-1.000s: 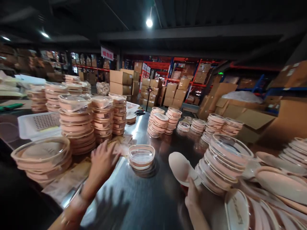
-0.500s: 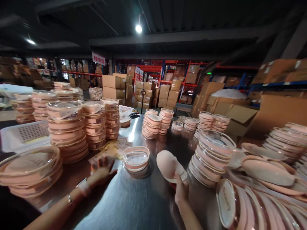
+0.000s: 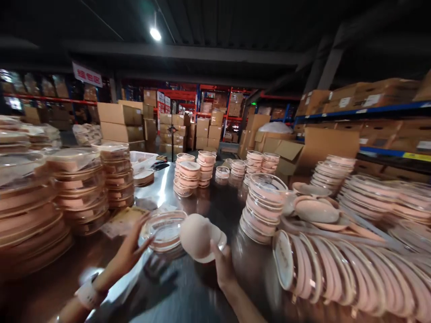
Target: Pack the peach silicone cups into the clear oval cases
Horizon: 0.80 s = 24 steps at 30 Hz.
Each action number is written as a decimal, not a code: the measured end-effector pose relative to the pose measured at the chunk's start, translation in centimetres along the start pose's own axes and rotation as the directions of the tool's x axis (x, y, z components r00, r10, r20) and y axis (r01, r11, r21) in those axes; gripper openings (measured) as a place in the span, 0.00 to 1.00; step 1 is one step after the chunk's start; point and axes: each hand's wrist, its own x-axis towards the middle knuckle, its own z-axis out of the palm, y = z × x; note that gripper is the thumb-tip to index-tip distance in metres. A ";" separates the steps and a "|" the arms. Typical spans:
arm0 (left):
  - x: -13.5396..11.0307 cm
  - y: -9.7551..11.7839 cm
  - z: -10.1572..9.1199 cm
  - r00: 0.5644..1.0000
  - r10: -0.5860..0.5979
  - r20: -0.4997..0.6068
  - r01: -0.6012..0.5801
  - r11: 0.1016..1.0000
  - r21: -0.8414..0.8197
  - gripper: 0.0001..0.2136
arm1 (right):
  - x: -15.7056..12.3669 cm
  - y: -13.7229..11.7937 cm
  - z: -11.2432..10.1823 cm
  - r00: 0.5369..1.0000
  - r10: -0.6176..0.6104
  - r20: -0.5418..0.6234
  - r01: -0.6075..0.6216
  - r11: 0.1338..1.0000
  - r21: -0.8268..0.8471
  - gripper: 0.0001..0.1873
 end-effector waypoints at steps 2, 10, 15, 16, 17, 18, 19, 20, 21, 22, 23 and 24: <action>-1.4 2.1 1.5 0.981 0.166 0.104 -0.141 0.967 -0.213 0.32 | -1.5 0.0 0.9 0.992 0.024 0.127 -0.020 0.999 -0.029 0.26; -1.5 2.7 1.0 0.983 0.008 0.181 0.071 0.901 -0.428 0.22 | -3.6 0.5 1.3 0.862 0.145 0.485 -0.053 0.979 -0.199 0.45; -0.6 3.0 0.7 0.911 -0.366 0.189 0.406 0.722 -0.561 0.16 | -2.9 3.0 0.2 0.766 -0.257 0.589 0.594 0.634 -0.495 0.49; -0.7 3.2 1.1 0.884 -0.422 0.200 0.454 0.679 -0.576 0.17 | -3.2 3.1 0.1 0.674 -0.370 0.640 0.729 0.472 -0.495 0.49; -0.8 3.4 1.4 0.863 -0.459 0.212 0.488 0.648 -0.585 0.18 | -3.6 3.0 0.1 0.557 -0.458 0.693 0.830 0.316 -0.459 0.49; -0.9 3.5 1.8 0.850 -0.477 0.223 0.507 0.629 -0.589 0.19 | -4.1 2.7 0.1 0.441 -0.512 0.737 0.895 0.186 -0.406 0.49; -1.1 3.7 2.0 0.843 -0.486 0.229 0.518 0.621 -0.589 0.19 | -4.7 2.4 0.3 0.344 -0.540 0.768 0.931 0.091 -0.354 0.48; -1.3 4.0 2.1 0.834 -0.496 0.241 0.532 0.608 -0.590 0.19 | -5.2 2.0 0.4 0.270 -0.559 0.784 0.950 0.024 -0.310 0.47; -1.4 4.3 2.2 0.824 -0.502 0.265 0.549 0.588 -0.594 0.19 | -5.7 1.6 0.6 0.216 -0.563 0.797 0.960 -0.025 -0.278 0.44; -1.6 4.6 2.2 0.810 -0.503 0.301 0.569 0.554 -0.607 0.19 | -5.9 1.3 0.7 0.177 -0.557 0.812 0.965 -0.065 -0.255 0.40; -1.8 5.0 2.2 0.793 -0.495 0.354 0.594 0.500 -0.631 0.19 | -6.1 1.0 0.8 0.160 -0.539 0.827 0.965 -0.090 -0.246 0.36; -2.1 5.3 2.2 0.774 -0.477 0.415 0.617 0.427 -0.661 0.19 | -6.0 0.8 0.8 0.166 -0.508 0.845 0.965 -0.091 -0.244 0.32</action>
